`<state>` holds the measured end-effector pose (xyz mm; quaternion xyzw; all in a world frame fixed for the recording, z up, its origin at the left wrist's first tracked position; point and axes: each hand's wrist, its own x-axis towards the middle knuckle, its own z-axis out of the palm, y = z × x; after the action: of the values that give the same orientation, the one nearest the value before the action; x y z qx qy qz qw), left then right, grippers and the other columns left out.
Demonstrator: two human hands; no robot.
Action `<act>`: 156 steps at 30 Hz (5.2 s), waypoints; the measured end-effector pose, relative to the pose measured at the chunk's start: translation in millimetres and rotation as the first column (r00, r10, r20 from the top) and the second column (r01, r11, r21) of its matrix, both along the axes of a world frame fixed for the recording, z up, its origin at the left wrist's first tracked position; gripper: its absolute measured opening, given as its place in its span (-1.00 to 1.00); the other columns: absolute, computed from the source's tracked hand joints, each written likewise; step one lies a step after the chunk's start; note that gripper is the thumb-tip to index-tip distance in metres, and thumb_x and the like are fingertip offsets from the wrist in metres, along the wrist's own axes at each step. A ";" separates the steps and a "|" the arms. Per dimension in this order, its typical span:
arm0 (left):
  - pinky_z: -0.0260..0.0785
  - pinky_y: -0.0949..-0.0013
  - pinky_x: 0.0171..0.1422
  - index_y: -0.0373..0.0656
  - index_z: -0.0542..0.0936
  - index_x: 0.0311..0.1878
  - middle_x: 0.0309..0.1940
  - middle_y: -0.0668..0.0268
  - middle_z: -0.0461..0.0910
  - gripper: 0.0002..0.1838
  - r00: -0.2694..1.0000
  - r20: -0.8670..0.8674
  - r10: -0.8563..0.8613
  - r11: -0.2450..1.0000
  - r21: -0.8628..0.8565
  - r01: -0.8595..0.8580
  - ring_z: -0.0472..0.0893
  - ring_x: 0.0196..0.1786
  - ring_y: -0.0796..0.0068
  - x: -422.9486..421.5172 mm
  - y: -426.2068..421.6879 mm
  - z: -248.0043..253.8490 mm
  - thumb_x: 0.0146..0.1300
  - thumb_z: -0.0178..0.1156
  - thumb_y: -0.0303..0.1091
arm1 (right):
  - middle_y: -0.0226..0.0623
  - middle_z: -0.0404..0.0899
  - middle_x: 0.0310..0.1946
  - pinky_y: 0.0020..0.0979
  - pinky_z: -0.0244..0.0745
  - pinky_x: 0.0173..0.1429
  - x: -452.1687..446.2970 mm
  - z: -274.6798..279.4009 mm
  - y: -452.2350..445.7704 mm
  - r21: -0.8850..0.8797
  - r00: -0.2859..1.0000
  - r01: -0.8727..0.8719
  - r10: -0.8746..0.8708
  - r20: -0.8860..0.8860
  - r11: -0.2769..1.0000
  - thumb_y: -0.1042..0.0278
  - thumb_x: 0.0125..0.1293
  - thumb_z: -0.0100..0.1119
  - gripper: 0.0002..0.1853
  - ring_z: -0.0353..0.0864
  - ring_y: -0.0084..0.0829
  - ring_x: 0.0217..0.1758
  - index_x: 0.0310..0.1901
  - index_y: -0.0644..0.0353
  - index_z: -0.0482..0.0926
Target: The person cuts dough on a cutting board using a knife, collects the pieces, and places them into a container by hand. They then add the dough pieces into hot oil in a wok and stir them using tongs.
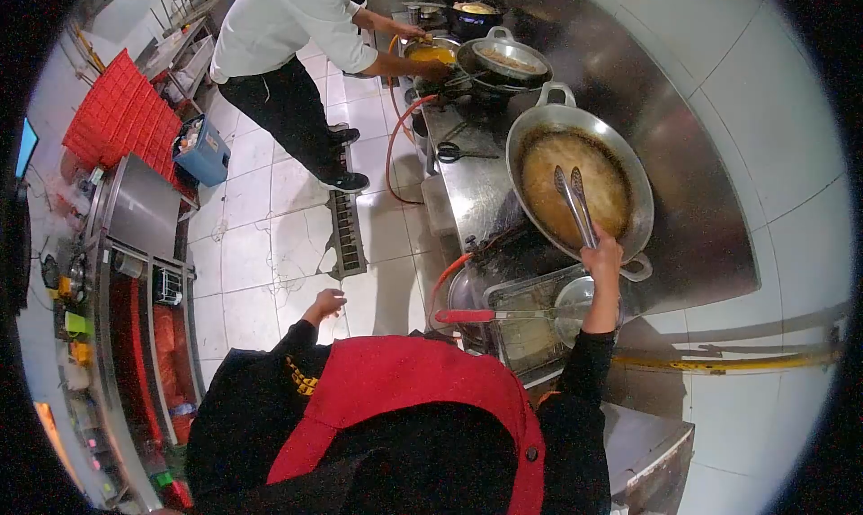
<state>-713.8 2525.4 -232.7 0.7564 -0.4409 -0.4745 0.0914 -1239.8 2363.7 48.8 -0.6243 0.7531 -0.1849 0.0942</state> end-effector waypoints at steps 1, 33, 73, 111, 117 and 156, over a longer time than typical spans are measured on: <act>0.48 0.36 -0.35 -0.26 0.48 -0.10 -0.40 0.07 0.55 -0.59 0.999 -0.047 0.023 0.999 -0.030 -0.024 0.59 -0.50 0.27 -5.6 -3.1 -0.8 -0.02 0.10 -0.22 | 0.04 0.51 -0.35 -0.31 0.35 -0.08 -0.2 -0.2 0.7 -0.001 1.000 0.002 -0.002 -0.001 1.000 0.49 -0.24 0.04 -0.46 0.51 -0.08 -0.21 -0.05 0.12 0.45; 0.34 0.28 -0.06 -0.10 0.54 -0.18 -0.22 0.17 0.53 -0.58 0.953 0.138 -0.269 0.952 0.192 0.240 0.51 -0.13 0.23 -12.3 29.7 -33.7 -0.01 -0.03 -0.04 | 0.03 0.51 -0.33 -0.27 0.36 -0.10 -14.4 -13.1 -4.9 -0.104 0.991 -0.135 0.135 -0.016 0.985 0.47 -0.30 0.16 -0.42 0.51 -0.05 -0.24 -0.04 0.07 0.45; 0.46 0.41 -0.30 -0.28 0.45 -0.08 -0.22 0.12 0.53 -0.55 0.999 -0.015 -0.042 0.987 0.154 0.044 0.59 -0.52 0.30 -25.4 38.4 -2.1 0.00 0.06 -0.18 | -0.02 0.49 -0.21 -0.30 0.28 0.03 -0.4 -12.3 10.9 0.030 0.994 -0.068 0.070 -0.089 0.997 0.41 -0.24 0.25 -0.44 0.46 -0.09 -0.10 -0.04 0.14 0.45; 0.42 0.44 -0.16 -0.20 0.47 -0.07 -0.29 0.07 0.54 -0.56 0.993 0.040 -0.112 0.965 0.244 0.099 0.60 -0.48 0.34 -26.1 47.5 -26.1 -0.02 0.02 -0.16 | -0.03 0.50 -0.21 -0.35 0.32 -0.01 -11.0 -11.9 19.4 0.084 0.999 -0.037 0.037 0.011 0.996 0.39 -0.24 0.20 -0.42 0.48 -0.14 -0.11 -0.02 0.15 0.43; 0.43 0.42 -0.19 -0.22 0.43 -0.03 -0.31 0.08 0.54 -0.54 0.993 0.018 -0.113 0.968 0.229 0.106 0.59 -0.50 0.30 -29.7 49.0 -18.5 0.01 0.01 -0.17 | -0.07 0.54 -0.35 -0.35 0.37 -0.10 -15.3 -16.6 18.8 0.078 0.996 -0.067 0.071 -0.049 0.995 0.36 -0.24 0.23 -0.42 0.55 -0.21 -0.26 -0.02 0.05 0.44; 0.37 0.45 -0.04 -0.11 0.50 -0.09 -0.24 0.17 0.54 -0.55 0.987 0.074 -0.139 0.973 0.195 0.123 0.58 -0.30 0.31 -30.0 54.6 -23.8 -0.07 0.04 -0.10 | 0.05 0.49 -0.25 -0.35 0.31 0.00 -12.8 -15.4 26.3 0.071 0.998 -0.014 0.009 0.063 0.997 0.42 -0.28 0.16 -0.42 0.49 -0.11 -0.14 -0.04 0.24 0.43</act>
<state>-743.8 2580.0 -256.5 0.7510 -0.4461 -0.4857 -0.0321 -1252.6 2389.9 33.5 -0.6189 0.7523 -0.1766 0.1410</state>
